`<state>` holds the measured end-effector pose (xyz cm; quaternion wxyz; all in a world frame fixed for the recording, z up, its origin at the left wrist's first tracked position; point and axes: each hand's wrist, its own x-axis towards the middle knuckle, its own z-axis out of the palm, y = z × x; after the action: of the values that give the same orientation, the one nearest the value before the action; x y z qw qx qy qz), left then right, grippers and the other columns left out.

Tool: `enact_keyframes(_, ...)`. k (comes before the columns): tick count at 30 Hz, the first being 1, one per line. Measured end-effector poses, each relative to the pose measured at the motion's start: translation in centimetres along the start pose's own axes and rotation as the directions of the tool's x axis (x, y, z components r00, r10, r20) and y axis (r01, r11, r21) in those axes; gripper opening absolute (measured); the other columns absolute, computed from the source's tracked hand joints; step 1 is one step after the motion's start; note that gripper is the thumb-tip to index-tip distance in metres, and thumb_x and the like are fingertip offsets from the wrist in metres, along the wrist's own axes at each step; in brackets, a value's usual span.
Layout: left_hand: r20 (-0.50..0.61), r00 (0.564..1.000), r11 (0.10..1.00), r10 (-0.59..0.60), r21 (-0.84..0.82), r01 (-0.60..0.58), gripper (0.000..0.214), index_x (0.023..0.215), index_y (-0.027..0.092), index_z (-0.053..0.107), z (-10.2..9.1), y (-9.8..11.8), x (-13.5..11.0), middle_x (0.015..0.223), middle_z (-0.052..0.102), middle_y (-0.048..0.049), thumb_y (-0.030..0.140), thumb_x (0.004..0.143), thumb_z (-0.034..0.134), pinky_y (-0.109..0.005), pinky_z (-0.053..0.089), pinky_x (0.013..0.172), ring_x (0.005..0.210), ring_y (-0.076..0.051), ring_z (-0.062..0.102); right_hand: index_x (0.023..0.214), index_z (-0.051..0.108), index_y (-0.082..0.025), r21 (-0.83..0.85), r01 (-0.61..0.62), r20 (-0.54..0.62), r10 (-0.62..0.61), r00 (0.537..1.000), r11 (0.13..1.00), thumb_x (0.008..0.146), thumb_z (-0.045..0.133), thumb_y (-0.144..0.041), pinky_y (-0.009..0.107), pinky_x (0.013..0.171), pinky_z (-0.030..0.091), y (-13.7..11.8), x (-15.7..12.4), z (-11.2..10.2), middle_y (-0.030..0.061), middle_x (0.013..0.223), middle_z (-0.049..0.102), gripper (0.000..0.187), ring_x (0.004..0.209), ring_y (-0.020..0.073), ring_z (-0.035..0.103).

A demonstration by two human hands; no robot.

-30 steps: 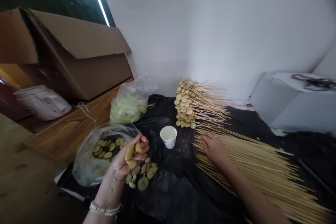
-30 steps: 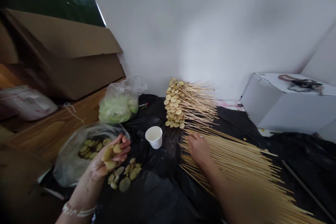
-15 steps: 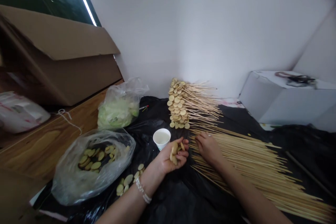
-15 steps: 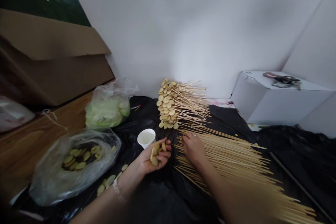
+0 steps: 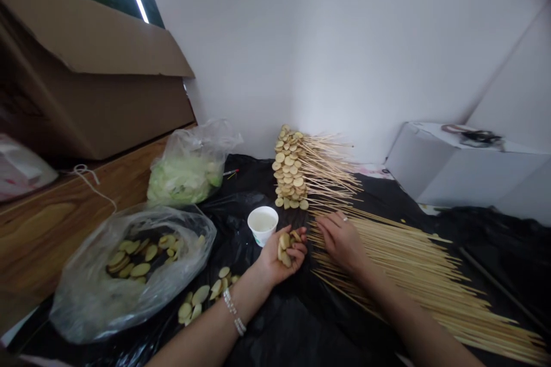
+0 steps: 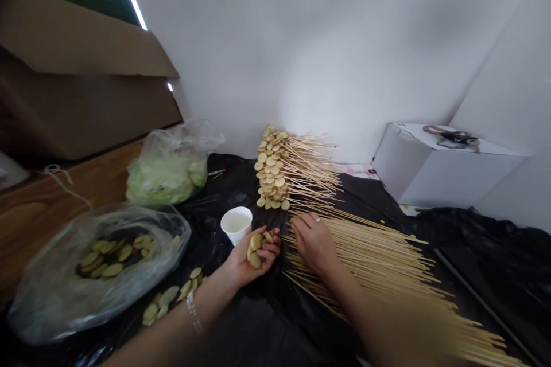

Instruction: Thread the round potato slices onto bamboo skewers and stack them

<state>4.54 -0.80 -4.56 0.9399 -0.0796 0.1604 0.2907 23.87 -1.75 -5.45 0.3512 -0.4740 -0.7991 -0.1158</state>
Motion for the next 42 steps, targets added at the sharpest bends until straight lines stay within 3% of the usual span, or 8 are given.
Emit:
enact_keyframes(4,-0.081,0.987,0.99,0.142,0.022,-0.141,0.027,0.091,0.007,0.06,0.4,-0.1,0.2,0.072,0.058,-0.0084,0.027,0.091,0.043,-0.019,0.047,0.047,0.057,-0.011,0.054,0.123,0.055,-0.012,-0.008,0.216,-0.18,-0.213,0.96,0.976,0.087,0.058,-0.022,0.039,0.089,0.045,-2.8,0.1,-1.9,0.0129,0.109,0.063,0.038,0.102,0.0237,0.054)
enact_keyframes(8,-0.161,0.964,0.975,0.211,0.099,-0.197,0.025,0.087,0.009,0.061,0.4,-0.2,0.4,0.068,0.062,-0.0064,0.026,0.09,0.043,-0.024,0.05,0.052,0.054,-0.013,0.058,0.131,0.051,-0.02,-0.077,0.447,-0.063,-0.452,0.89,0.891,0.088,0.056,-0.028,0.041,0.091,0.043,-5.4,-0.3,-2.1,0.0113,0.127,0.058,0.044,0.115,0.0259,0.05)
enact_keyframes(10,-0.143,0.975,0.981,0.173,0.113,-0.157,0.025,0.086,0.008,0.061,0.2,-0.4,0.4,0.068,0.063,-0.007,0.026,0.089,0.046,-0.022,0.049,0.052,0.056,-0.013,0.06,0.13,0.052,-0.024,-0.054,0.477,0.034,-0.475,0.879,0.877,0.09,0.051,-0.024,0.041,0.092,0.043,-6.0,-0.4,-1.6,0.009,0.13,0.056,0.041,0.118,0.0256,0.048)
enact_keyframes(18,-0.091,0.958,0.943,0.272,0.226,-0.246,0.024,0.074,0.009,0.059,0.6,-1.4,0.5,0.065,0.064,-0.0062,0.015,0.088,0.041,-0.025,0.051,0.055,0.055,-0.014,0.061,0.123,0.058,-0.022,0.136,0.231,0.037,-0.237,0.971,0.964,0.087,0.046,-0.012,0.045,0.09,0.046,-4.5,-0.3,-0.3,0.011,0.115,0.061,0.04,0.108,0.0256,0.05)
enact_keyframes(24,-0.083,0.963,0.956,0.255,0.171,-0.238,0.017,0.084,0.009,0.06,0.9,-1.0,0.3,0.075,0.067,-0.0083,0.017,0.087,0.045,-0.033,0.055,0.068,0.069,-0.019,0.065,0.129,0.052,-0.021,0.315,0.084,-0.068,-0.066,0.996,0.945,0.089,0.045,-0.015,0.04,0.09,0.047,-3.9,-0.1,-0.6,0.0101,0.115,0.06,0.041,0.104,0.0217,0.054)
enact_keyframes(29,-0.046,0.976,0.974,0.215,0.088,-0.21,0.02,0.097,0.009,0.059,0.6,-0.6,0.3,0.091,0.068,-0.0124,0.021,0.086,0.047,-0.04,0.054,0.079,0.089,-0.024,0.065,0.115,0.06,-0.023,0.393,-0.049,-0.061,0.079,0.995,0.918,0.092,0.044,-0.017,0.04,0.088,0.048,-2.9,-0.1,-0.2,0.0078,0.107,0.063,0.029,0.099,0.0202,0.056)
enact_keyframes(38,-0.084,0.97,0.956,0.227,0.208,-0.206,0.016,0.088,0.011,0.06,0.6,-1.5,0.4,0.079,0.067,-0.0074,0.018,0.087,0.046,-0.032,0.052,0.068,0.073,-0.018,0.065,0.123,0.057,-0.021,0.239,0.015,0.037,-0.024,0.999,0.971,0.084,0.057,-0.023,0.048,0.095,0.044,-3.6,-0.2,-0.6,0.012,0.124,0.055,0.039,0.114,0.0272,0.047)
enact_keyframes(42,-0.101,0.968,0.966,0.228,0.151,-0.212,0.013,0.079,0.013,0.058,0.5,-1.6,0.5,0.071,0.064,-0.0042,0.017,0.086,0.048,-0.029,0.051,0.064,0.063,-0.015,0.061,0.115,0.062,-0.022,0.218,0.03,0.06,-0.044,0.997,0.975,0.088,0.053,-0.024,0.049,0.093,0.045,-3.6,-0.2,-0.4,0.0106,0.116,0.06,0.029,0.111,0.0264,0.048)
